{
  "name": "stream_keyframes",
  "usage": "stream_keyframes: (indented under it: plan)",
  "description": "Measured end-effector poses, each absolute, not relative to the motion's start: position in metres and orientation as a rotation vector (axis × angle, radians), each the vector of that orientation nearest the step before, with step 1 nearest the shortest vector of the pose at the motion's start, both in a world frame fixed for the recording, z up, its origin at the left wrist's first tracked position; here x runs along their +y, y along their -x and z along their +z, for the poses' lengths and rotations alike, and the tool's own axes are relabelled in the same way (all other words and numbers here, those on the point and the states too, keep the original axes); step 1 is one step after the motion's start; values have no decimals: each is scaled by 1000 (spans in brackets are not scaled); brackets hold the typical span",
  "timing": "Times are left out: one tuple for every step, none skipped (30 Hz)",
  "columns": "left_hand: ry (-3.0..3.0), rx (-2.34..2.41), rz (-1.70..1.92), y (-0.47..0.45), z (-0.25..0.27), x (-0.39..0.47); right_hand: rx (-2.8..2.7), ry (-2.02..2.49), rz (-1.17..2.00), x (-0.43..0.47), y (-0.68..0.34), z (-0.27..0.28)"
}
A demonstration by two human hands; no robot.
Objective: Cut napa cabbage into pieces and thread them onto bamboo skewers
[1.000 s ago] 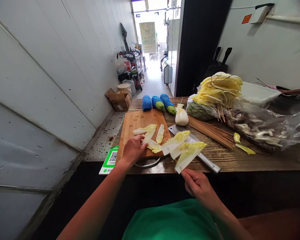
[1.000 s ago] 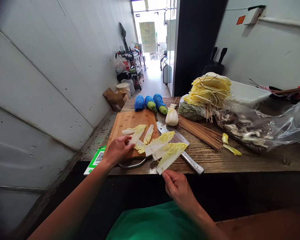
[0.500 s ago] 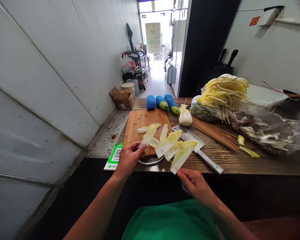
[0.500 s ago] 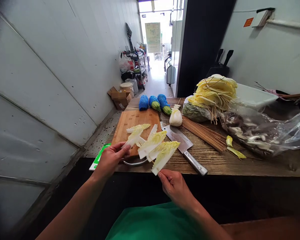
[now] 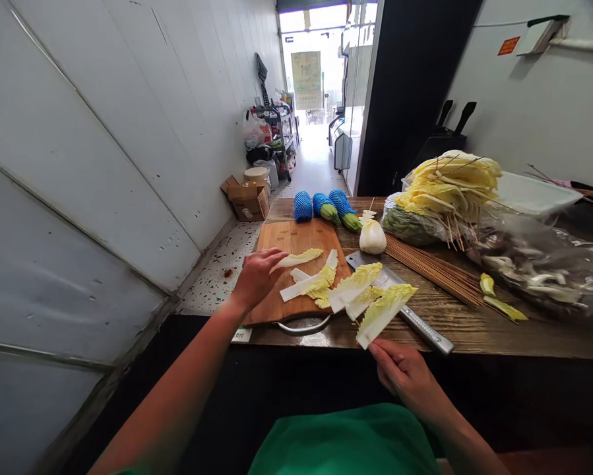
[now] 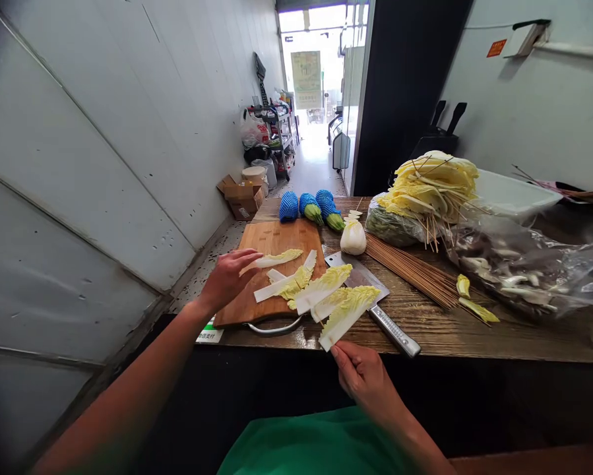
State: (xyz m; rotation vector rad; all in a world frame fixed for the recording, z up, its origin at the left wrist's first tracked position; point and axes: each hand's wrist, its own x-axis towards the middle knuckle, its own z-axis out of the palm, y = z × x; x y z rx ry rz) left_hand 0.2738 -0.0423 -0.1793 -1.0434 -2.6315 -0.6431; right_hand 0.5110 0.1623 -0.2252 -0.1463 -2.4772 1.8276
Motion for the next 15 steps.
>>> stream_keyframes:
  plan:
    - [1031,-2681,-636,-264,-178,-38,-2479,147,1829,162,-510,-225]
    - [997,-2738,-654,-256,-178,-34,-2476,144,1831,163,-510,-225]
    - [954,-2794,-696,-248,-178,-29,-2473,140,1830,162,-509,-224]
    - [907,-2836,-745,-241,-178,-25,-2469,135,1828,162,-508,-224]
    - [872,-2866,-774,-237,-178,-22,-2465,132,1829,162,-508,-223]
    - [847,-2881,-815,-236,-177,-20,-2462,132,1836,162,-507,-222]
    - [823,-2879,-914,-238,-176,-19,-2461,133,1845,161,-507,-222]
    - [786,-2862,-1096,-242,-174,-19,-2461,132,1854,161,-506,-221]
    - [724,-2825,-1366,-248,-171,-19,-2461,125,1862,161,-506,-220]
    - [653,-2764,-1682,-256,-169,-21,-2460,118,1866,160,-505,-219]
    - [577,-2677,-1984,-264,-167,-22,-2456,109,1863,161,-505,-218]
    - [510,-2589,-2200,-273,-165,-24,-2450,101,1856,161,-505,-218]
    - [480,-2540,-2277,-281,-165,-27,-2442,97,1847,162,-505,-217]
    - [481,-2528,-2224,-287,-165,-29,-2436,98,1839,164,-506,-217]
    - [503,-2535,-2064,-293,-166,-32,-2432,104,1834,165,-506,-217]
